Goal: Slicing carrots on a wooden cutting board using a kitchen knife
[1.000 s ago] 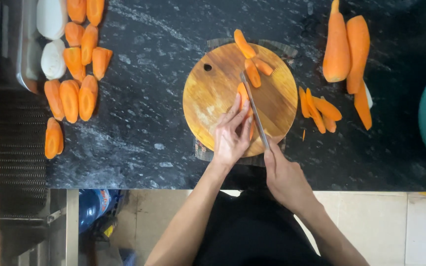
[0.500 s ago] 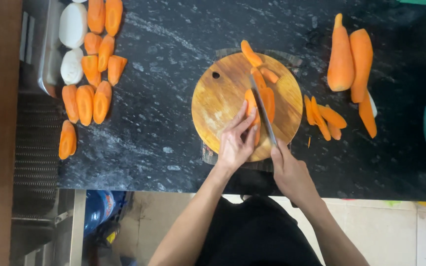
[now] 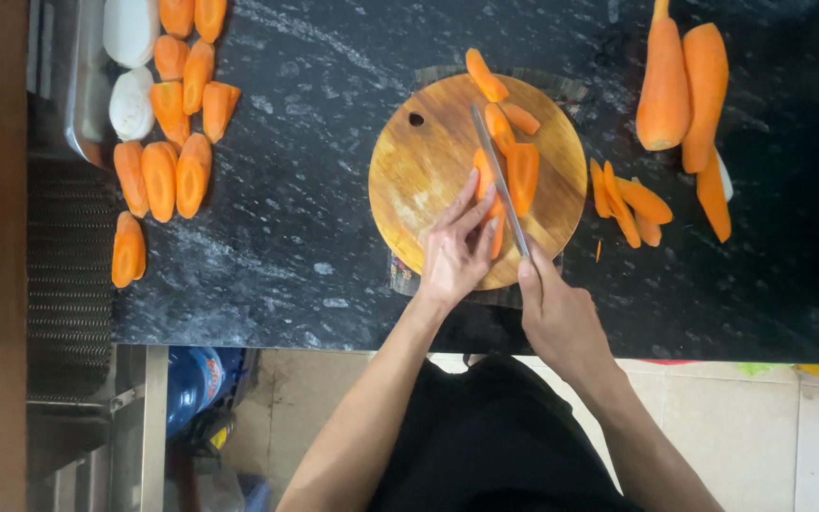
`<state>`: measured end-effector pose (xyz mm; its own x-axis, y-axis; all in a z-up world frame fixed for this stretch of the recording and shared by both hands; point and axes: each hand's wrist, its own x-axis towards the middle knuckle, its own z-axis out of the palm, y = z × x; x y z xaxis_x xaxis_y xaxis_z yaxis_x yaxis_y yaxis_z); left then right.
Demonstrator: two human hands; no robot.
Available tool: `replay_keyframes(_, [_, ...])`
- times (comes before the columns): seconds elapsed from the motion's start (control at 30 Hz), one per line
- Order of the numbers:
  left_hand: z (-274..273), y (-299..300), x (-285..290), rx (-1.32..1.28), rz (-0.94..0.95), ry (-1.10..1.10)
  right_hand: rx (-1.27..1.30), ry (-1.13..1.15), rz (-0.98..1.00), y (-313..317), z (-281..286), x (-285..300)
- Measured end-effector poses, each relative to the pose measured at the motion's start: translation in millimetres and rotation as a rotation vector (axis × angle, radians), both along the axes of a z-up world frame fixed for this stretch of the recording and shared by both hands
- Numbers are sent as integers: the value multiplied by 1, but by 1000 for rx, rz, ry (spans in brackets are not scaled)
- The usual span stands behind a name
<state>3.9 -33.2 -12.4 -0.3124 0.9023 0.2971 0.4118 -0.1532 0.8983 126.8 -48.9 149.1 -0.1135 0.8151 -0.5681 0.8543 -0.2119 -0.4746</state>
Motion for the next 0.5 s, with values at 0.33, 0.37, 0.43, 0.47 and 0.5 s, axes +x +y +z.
replay_keyframes(0.33, [0,0,0,-19,-5,9,19,-21,9,-9,-20,12])
replay_keyframes(0.37, [1,0,1,-26,-3,5,-10,-55,3,-13,-23,17])
replay_keyframes(0.43, [1,2,-2,-33,2,5,-39,-84,-1,-14,-28,21])
replay_keyframes(0.47, [1,1,-1,-42,1,2,-55,-97,5,-14,-30,22])
replay_keyframes(0.5, [0,1,-1,-50,0,0,-71,-109,11,-14,-32,24])
